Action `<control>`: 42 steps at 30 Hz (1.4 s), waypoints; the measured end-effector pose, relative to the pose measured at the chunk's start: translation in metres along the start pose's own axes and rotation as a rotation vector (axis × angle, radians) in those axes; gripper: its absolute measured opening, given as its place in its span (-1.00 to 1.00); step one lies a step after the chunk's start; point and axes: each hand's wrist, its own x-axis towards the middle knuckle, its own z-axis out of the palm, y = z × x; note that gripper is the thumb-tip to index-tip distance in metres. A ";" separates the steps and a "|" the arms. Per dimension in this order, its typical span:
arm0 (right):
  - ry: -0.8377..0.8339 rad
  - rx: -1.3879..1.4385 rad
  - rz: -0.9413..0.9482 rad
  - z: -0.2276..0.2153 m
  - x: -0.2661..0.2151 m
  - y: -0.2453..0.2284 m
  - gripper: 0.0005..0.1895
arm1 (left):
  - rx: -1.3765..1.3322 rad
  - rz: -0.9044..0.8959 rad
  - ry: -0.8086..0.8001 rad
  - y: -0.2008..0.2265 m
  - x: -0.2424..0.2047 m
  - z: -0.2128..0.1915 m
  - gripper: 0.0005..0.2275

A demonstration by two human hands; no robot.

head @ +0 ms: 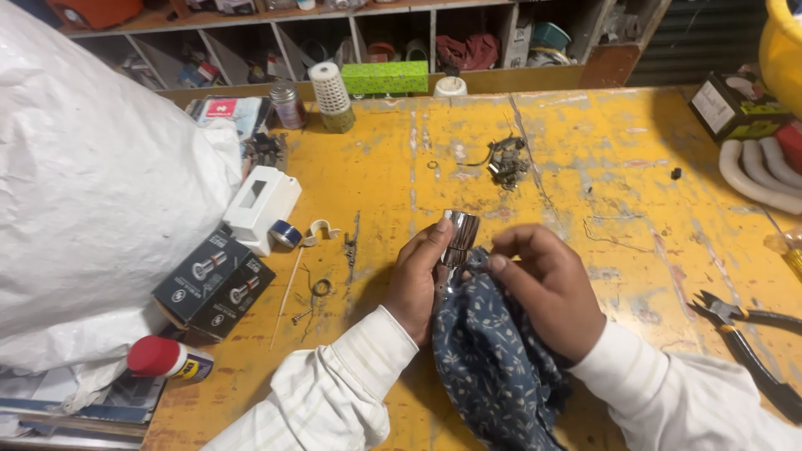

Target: The person wipes a lightbulb, a box, a faucet part, and an electrical component with a cloth at a workbench.

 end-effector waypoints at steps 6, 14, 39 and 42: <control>-0.031 0.462 0.185 -0.005 0.007 0.023 -0.56 | 0.310 0.028 -0.055 -0.007 -0.004 0.006 -0.67; -0.047 0.419 0.166 -0.002 0.008 0.022 -0.57 | 0.238 0.023 -0.122 -0.008 -0.006 0.011 -0.71; -0.076 0.450 0.151 -0.005 0.009 0.026 -0.62 | 0.240 0.082 -0.161 -0.010 -0.008 0.012 -0.72; -0.079 0.460 0.158 -0.005 0.009 0.025 -0.63 | 0.249 0.102 -0.170 -0.011 -0.008 0.012 -0.71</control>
